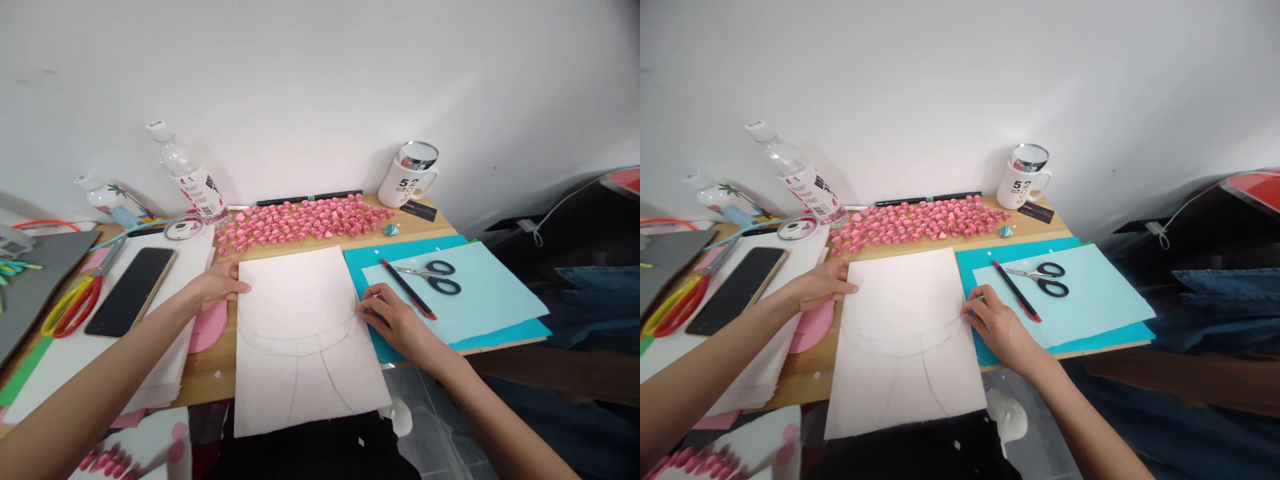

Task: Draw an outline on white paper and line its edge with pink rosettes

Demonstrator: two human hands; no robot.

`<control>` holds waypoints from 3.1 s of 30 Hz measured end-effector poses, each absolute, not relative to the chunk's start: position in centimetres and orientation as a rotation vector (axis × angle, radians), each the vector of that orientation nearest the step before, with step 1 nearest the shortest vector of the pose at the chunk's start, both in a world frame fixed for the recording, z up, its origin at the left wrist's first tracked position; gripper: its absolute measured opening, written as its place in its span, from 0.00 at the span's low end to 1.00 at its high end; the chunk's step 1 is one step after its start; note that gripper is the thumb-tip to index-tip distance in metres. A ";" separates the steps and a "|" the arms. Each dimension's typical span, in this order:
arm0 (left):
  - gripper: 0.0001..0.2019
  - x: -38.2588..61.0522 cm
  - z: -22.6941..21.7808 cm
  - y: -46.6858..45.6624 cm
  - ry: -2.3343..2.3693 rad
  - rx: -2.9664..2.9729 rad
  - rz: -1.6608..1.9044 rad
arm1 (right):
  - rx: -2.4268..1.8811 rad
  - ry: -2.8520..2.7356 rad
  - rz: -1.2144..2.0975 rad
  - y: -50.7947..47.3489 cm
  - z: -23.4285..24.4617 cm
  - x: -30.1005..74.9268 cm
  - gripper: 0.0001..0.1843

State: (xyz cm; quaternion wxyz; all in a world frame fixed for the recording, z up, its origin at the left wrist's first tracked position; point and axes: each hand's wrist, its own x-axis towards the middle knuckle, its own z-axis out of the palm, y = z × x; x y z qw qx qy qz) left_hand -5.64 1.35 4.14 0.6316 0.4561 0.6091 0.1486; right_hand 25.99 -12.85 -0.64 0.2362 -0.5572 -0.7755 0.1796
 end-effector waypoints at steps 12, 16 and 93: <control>0.27 -5.4 4.2 1.4 1.421 1.044 0.327 | -1.476 -2.200 0.544 -14.6 0.1 24.0 0.10; 0.28 -5.4 4.3 1.4 1.429 1.039 0.332 | -1.523 -2.170 0.543 -14.4 0.1 23.6 0.10; 0.24 -5.2 4.4 1.3 1.422 1.027 0.354 | -1.201 -2.775 0.319 -12.2 2.6 24.8 0.15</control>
